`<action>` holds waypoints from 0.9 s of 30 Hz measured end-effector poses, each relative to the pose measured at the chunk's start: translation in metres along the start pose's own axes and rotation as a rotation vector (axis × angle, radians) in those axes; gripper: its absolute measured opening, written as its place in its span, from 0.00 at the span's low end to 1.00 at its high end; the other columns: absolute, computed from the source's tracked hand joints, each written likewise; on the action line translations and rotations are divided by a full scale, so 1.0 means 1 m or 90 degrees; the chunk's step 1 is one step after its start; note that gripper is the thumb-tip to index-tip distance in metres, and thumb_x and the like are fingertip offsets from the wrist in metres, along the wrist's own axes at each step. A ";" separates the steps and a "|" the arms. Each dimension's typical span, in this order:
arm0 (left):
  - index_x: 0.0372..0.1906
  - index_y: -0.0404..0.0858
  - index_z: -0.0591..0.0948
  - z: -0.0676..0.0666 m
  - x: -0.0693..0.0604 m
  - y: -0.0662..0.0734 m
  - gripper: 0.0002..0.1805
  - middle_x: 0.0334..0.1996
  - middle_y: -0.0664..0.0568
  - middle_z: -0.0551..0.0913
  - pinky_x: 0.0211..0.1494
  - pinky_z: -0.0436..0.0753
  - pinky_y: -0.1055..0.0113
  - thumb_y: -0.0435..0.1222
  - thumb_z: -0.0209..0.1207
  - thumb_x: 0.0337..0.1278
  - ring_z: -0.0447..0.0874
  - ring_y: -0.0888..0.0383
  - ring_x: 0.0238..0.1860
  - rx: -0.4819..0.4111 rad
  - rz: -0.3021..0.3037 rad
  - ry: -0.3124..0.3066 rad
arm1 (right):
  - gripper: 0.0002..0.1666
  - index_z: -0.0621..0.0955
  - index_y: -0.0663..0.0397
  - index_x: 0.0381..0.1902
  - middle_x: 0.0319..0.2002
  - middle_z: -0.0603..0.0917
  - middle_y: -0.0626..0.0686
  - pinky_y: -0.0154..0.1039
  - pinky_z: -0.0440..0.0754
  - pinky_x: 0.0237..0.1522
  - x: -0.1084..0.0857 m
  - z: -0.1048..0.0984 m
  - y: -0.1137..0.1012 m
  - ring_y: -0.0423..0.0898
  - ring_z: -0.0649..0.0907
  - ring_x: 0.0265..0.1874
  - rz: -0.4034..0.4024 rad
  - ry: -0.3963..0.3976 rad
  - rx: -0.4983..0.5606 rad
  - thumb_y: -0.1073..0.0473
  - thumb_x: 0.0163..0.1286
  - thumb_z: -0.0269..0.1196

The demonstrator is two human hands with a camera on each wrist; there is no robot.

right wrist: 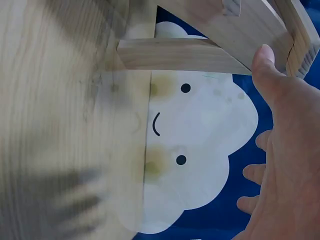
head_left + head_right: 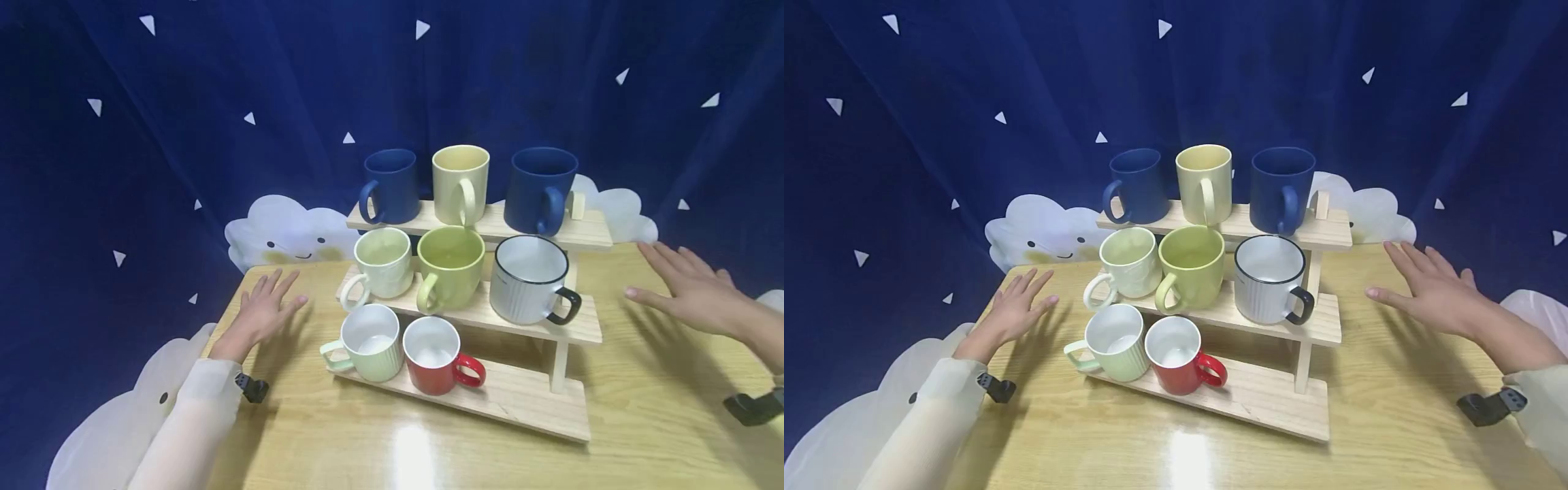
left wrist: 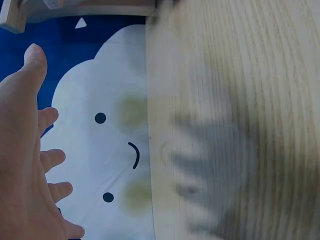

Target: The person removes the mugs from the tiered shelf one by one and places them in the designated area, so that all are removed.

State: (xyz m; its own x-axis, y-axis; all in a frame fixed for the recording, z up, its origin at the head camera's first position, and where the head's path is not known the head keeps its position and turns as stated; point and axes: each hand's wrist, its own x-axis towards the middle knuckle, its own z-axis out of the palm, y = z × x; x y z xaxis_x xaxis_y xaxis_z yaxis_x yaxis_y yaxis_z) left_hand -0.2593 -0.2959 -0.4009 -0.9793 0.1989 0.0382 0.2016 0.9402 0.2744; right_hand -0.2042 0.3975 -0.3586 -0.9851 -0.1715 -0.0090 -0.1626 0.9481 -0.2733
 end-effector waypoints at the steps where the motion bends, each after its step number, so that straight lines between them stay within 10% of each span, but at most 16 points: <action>1: 0.78 0.48 0.51 0.001 -0.001 0.000 0.40 0.77 0.37 0.43 0.65 0.36 0.24 0.63 0.40 0.70 0.35 0.30 0.74 -0.002 0.004 0.002 | 0.54 0.32 0.45 0.77 0.74 0.32 0.70 0.85 0.30 0.51 -0.002 0.001 -0.001 0.74 0.30 0.69 -0.004 -0.001 0.006 0.35 0.73 0.52; 15: 0.75 0.39 0.60 0.005 -0.010 0.029 0.34 0.72 0.39 0.61 0.73 0.54 0.41 0.50 0.51 0.72 0.55 0.38 0.72 -0.104 0.159 0.101 | 0.55 0.54 0.62 0.76 0.65 0.63 0.77 0.74 0.54 0.61 -0.040 0.028 -0.028 0.77 0.63 0.61 -0.132 0.097 0.020 0.44 0.63 0.68; 27: 0.73 0.39 0.64 0.008 -0.018 0.057 0.31 0.67 0.41 0.70 0.71 0.60 0.43 0.49 0.52 0.72 0.61 0.40 0.69 -0.149 0.192 0.102 | 0.36 0.76 0.59 0.59 0.45 0.85 0.60 0.65 0.78 0.41 -0.077 0.066 -0.072 0.66 0.82 0.44 -0.112 0.111 -0.004 0.40 0.62 0.68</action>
State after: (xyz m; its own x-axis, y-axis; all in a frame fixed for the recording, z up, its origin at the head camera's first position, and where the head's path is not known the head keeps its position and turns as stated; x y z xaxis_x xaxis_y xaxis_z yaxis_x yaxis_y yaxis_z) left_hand -0.2299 -0.2438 -0.3940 -0.8712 0.3926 0.2948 0.4883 0.7548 0.4380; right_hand -0.1132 0.3244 -0.4013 -0.9359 -0.2864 0.2051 -0.3329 0.9094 -0.2494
